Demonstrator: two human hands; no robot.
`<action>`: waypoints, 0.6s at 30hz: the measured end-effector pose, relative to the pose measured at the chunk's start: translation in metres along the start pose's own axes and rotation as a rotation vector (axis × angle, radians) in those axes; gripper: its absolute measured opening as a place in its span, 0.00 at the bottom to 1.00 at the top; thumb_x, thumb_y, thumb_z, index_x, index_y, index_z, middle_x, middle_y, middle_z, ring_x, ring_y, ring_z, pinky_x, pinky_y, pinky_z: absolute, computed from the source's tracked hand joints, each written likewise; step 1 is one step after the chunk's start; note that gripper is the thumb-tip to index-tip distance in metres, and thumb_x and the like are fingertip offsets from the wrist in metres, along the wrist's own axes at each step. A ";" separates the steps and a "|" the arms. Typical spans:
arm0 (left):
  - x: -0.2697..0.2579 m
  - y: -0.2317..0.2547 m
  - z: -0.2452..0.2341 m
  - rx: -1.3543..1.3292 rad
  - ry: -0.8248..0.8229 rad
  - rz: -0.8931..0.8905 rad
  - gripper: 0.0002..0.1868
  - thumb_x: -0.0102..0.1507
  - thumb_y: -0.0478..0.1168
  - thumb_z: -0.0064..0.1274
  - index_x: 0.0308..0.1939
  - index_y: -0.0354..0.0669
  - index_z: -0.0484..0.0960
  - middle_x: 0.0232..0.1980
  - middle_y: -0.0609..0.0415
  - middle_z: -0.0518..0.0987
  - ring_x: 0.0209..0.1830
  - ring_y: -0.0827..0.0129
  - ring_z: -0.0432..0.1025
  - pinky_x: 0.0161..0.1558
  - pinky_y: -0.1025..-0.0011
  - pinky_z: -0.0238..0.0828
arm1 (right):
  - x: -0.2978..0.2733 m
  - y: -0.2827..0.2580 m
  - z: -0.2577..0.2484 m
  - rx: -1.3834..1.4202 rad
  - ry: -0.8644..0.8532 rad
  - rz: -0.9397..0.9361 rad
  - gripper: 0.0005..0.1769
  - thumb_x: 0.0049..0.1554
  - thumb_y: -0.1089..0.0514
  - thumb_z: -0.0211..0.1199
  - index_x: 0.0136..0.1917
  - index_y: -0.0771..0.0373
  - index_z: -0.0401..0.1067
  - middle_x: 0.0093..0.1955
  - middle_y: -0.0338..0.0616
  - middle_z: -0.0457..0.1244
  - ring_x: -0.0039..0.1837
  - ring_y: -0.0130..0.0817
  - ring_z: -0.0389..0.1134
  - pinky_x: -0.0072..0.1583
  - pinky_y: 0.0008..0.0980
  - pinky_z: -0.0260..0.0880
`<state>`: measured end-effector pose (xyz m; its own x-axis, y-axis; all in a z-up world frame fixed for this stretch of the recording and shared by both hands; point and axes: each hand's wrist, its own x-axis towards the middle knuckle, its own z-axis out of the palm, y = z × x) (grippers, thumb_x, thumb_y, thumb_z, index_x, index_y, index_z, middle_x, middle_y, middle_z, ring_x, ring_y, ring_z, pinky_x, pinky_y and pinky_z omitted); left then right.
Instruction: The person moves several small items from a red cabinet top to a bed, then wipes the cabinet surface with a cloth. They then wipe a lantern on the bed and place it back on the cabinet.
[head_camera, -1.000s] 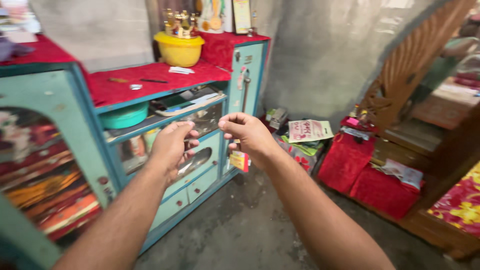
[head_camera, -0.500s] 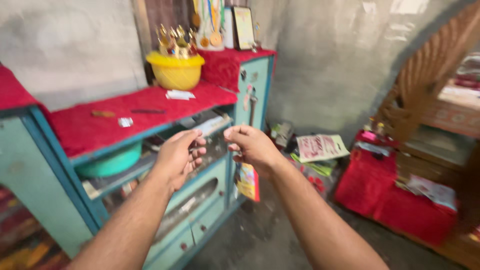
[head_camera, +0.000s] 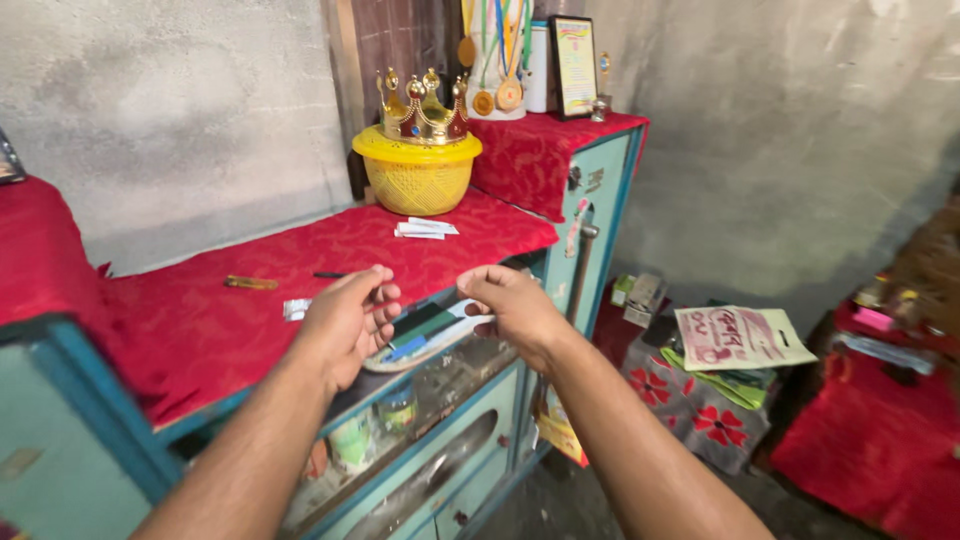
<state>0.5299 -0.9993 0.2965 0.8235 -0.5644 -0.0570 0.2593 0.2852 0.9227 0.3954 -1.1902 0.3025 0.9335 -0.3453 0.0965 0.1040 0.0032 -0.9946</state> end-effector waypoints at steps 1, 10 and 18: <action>0.013 -0.003 -0.001 0.000 0.008 -0.024 0.09 0.66 0.48 0.52 0.45 0.51 0.79 0.37 0.61 0.78 0.32 0.74 0.71 0.33 0.72 0.66 | 0.013 0.005 -0.003 0.016 -0.007 -0.002 0.09 0.59 0.49 0.63 0.49 0.55 0.74 0.44 0.29 0.66 0.45 0.21 0.65 0.46 0.27 0.66; 0.139 -0.005 0.004 0.050 0.015 0.019 0.09 0.67 0.49 0.50 0.46 0.53 0.79 0.37 0.63 0.78 0.34 0.77 0.71 0.35 0.72 0.67 | 0.139 0.027 -0.052 -0.051 -0.022 0.019 0.09 0.60 0.49 0.61 0.50 0.54 0.74 0.47 0.30 0.66 0.48 0.22 0.65 0.49 0.30 0.67; 0.243 -0.007 -0.020 -0.015 0.179 -0.004 0.12 0.69 0.52 0.49 0.48 0.53 0.78 0.42 0.61 0.78 0.41 0.71 0.74 0.44 0.68 0.69 | 0.250 0.042 -0.086 -0.151 -0.092 0.032 0.11 0.62 0.49 0.59 0.50 0.56 0.75 0.46 0.31 0.68 0.48 0.23 0.65 0.50 0.30 0.68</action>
<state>0.7388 -1.1230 0.2686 0.8988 -0.4190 -0.1287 0.2691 0.2957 0.9166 0.6040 -1.3570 0.2818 0.9637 -0.2601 0.0605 0.0269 -0.1307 -0.9911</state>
